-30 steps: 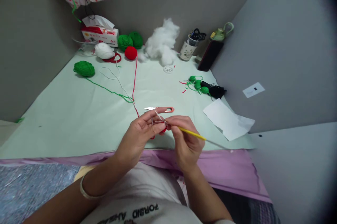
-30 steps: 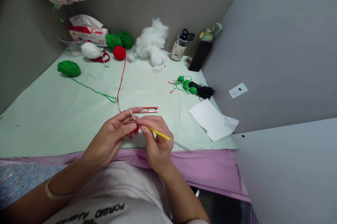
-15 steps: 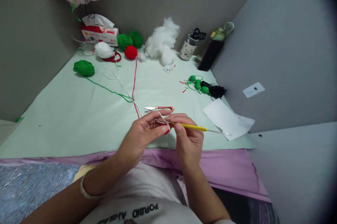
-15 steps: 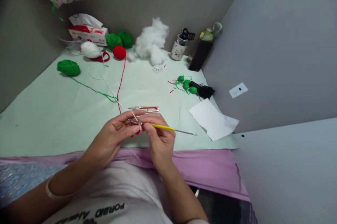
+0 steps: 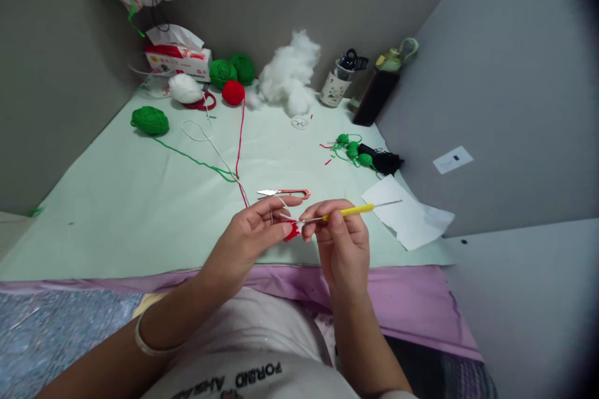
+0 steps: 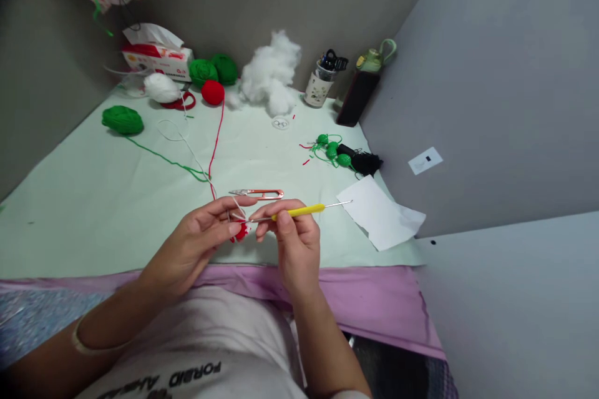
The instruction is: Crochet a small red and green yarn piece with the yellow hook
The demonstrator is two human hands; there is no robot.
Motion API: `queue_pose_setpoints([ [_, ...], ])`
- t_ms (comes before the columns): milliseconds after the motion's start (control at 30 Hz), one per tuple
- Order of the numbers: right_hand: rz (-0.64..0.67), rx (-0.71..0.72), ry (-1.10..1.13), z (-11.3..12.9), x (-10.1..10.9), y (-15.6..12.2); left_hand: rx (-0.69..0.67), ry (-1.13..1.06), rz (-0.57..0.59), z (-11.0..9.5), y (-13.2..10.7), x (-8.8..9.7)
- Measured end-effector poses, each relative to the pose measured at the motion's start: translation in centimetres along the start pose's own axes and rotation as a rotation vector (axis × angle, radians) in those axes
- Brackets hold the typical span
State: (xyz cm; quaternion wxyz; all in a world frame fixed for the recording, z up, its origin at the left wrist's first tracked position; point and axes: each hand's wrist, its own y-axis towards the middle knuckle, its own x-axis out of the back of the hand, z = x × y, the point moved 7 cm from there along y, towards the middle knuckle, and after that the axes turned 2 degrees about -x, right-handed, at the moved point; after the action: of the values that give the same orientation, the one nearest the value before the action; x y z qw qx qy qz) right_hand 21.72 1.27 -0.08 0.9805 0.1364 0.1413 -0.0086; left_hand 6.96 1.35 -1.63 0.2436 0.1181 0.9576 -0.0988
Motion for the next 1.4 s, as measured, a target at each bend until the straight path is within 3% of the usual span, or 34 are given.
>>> queue_pose_setpoints([
  [133,0.026,0.048,-0.077,0.7,0.0,-0.4,0.014,0.011,-0.004,0.0,0.0,0.3],
  [267,0.039,0.187,-0.215,1.9,-0.2,-1.1,-0.014,0.053,-0.025,0.0,-0.2,0.6],
  [500,0.1,0.505,-0.607,3.7,-1.4,-2.8,-0.081,0.092,-0.044,-0.5,-0.3,0.2],
  [667,0.109,0.686,-0.989,3.0,-2.4,-4.2,-0.062,0.004,-0.013,0.1,-0.3,-0.2],
  [833,0.067,0.742,-0.944,2.1,-2.2,-4.9,-0.07,0.033,0.03,0.3,-0.4,-0.3],
  [1000,0.073,0.726,-0.937,2.4,-2.2,-4.8,-0.4,0.43,-0.092,-2.3,-1.1,0.2],
  [1133,0.12,0.753,-0.966,2.7,-2.6,-4.8,-0.528,0.617,-0.044,-3.0,-1.0,-0.5],
  [1267,0.099,0.764,-0.949,2.9,-2.5,-4.8,-0.645,0.64,-0.07,-3.7,-0.9,-0.5],
  [1400,0.091,0.756,-0.948,2.8,-2.5,-4.7,-0.6,0.56,0.041,-3.4,-0.7,-1.0],
])
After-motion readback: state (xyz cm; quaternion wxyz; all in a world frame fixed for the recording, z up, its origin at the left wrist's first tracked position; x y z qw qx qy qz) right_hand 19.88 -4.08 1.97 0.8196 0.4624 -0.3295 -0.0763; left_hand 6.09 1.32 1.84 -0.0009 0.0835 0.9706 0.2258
